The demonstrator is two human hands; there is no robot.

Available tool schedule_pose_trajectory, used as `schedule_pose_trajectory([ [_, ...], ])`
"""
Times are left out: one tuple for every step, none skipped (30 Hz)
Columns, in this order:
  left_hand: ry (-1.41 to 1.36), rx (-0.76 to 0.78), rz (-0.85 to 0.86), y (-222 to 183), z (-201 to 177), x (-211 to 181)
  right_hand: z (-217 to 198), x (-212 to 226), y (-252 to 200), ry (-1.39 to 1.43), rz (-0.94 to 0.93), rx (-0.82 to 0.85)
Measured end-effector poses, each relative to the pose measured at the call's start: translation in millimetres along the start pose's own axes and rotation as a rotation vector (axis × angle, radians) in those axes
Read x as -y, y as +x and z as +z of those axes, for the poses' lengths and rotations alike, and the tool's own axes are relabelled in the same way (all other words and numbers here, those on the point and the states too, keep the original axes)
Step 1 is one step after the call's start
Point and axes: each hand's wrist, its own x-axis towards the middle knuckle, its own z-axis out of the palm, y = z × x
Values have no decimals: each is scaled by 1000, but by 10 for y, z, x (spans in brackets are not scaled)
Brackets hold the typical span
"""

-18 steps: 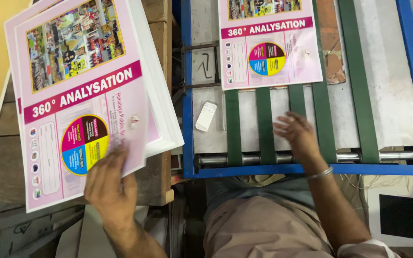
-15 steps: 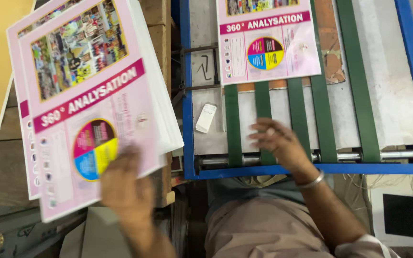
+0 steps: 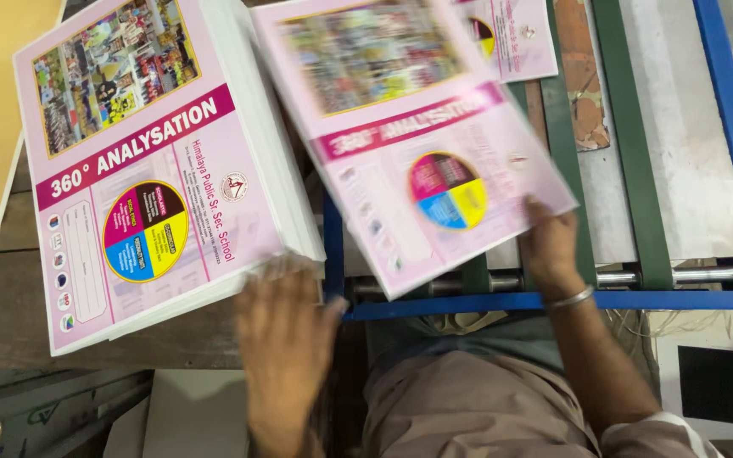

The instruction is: The person repeatedly picks up printed sheets from a stack on the left and places them onto a blue-framed roller conveyor on the right. The sheets are titled '360° ANALYSATION' and feature colorful graphics. The person maintains a steady rhythm, moving sheets one by one throughout the clip.

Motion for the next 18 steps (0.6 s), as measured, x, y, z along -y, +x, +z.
schedule_pose_trajectory([
  [62, -38, -36, 46, 45, 135, -172, -2, 47, -65, -53, -33],
  [86, -33, -83, 75, 75, 269, -333, -20, 58, -47, -41, -105],
  [112, -33, -133, 107, 109, 392, -483, -39, 47, -29, -33, -173],
  [137, -32, -182, 108, 133, 468, -618, -66, 14, -10, -25, -241],
  [144, -47, -172, 86, 149, 509, -735, -115, -56, -2, -52, -232],
  [152, -61, -162, 63, 166, 537, -842, -176, -158, 5, -78, -223],
  [159, -75, -151, 42, 186, 556, -935, -242, -252, 13, -105, -215],
  [139, -94, -147, 12, 199, 564, -1011, -318, -338, -7, -124, -217],
  [120, -107, -140, -31, 202, 563, -1078, -409, -441, -28, -138, -222],
  [100, -121, -134, -64, 211, 559, -1134, -490, -484, -49, -153, -226],
  [103, -134, -125, -97, 215, 549, -1175, -571, -484, -51, -163, -225],
  [106, -146, -116, -122, 218, 535, -1210, -653, -487, -53, -173, -223],
  [108, -160, -104, -127, 223, 530, -1240, -731, -479, -54, -184, -224],
  [101, -161, -119, -137, 215, 521, -1273, -782, -423, -73, -167, -245],
  [96, -168, -133, -127, 214, 517, -1279, -826, -283, -87, -156, -263],
  [91, -176, -146, -118, 205, 516, -1268, -877, -150, -101, -144, -281],
  [116, -200, -147, -118, 205, 502, -1249, -921, -15, -113, -154, -307],
  [141, -224, -147, -119, 211, 484, -1219, -957, 130, -125, -164, -333],
])
